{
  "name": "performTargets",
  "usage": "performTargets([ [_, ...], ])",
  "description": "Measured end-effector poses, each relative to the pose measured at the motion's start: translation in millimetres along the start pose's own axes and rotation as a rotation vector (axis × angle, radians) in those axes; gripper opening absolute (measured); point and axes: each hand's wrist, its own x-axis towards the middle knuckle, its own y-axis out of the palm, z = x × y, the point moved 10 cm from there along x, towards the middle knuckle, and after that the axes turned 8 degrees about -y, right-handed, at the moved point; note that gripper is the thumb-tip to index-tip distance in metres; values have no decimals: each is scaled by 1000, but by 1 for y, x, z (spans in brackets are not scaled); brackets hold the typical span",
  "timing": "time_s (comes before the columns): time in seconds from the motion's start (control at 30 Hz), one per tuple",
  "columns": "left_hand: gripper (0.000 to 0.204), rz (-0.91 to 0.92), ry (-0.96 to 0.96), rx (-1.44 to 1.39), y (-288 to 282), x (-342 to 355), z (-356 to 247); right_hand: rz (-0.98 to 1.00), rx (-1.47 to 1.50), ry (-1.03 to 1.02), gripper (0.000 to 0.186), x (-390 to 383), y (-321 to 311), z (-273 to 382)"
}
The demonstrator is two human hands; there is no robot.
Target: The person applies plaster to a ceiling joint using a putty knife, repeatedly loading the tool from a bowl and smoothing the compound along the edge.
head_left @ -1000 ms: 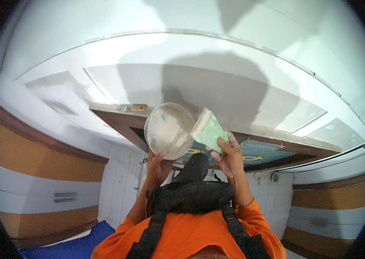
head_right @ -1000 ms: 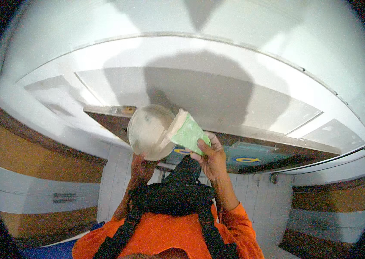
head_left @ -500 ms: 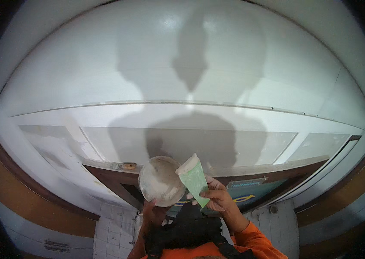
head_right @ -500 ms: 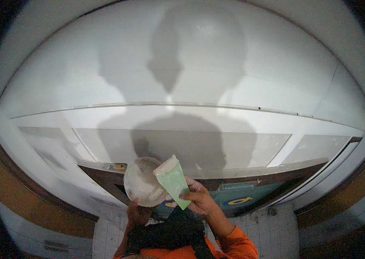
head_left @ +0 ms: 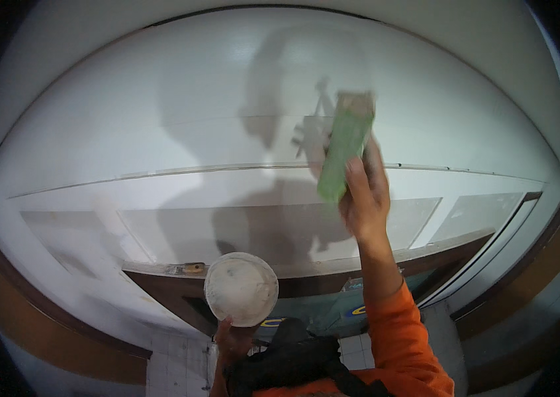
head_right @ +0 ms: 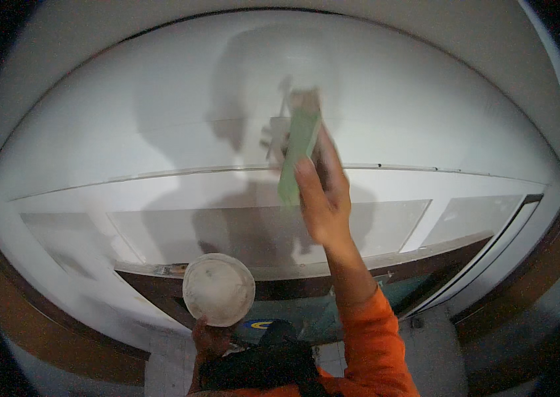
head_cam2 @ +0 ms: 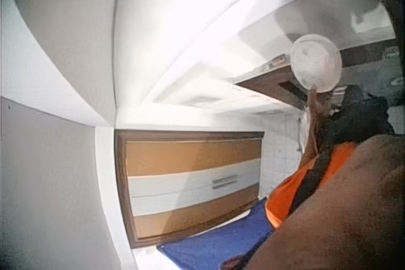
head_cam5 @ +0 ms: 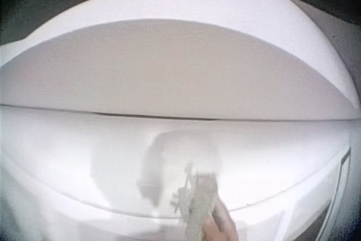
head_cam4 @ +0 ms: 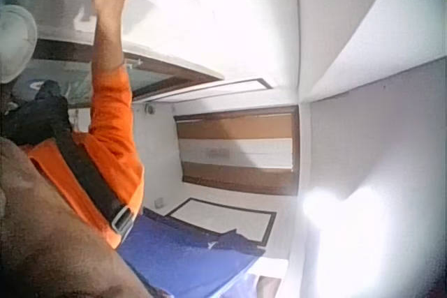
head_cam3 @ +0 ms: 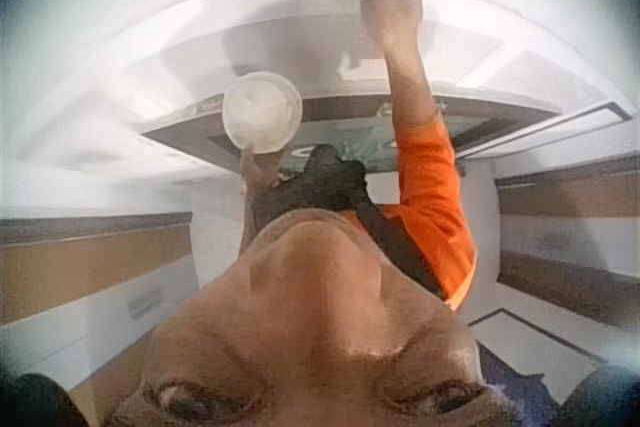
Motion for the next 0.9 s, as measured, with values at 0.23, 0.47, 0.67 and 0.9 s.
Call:
performTargets([
  [0.23,81,33,-23,-19,4,2,4,-202,-1175,-667,56,97,-9,63],
  [0.47,90,-3,1,24,5,0,-1,-305,-1352,-585,53,112,-20,47],
  [0.67,90,9,10,0,8,-2,-3,-290,-1425,-657,54,120,-10,45],
  [0.9,88,50,10,26,18,-2,-6,-301,-1475,-605,52,125,-8,47],
])
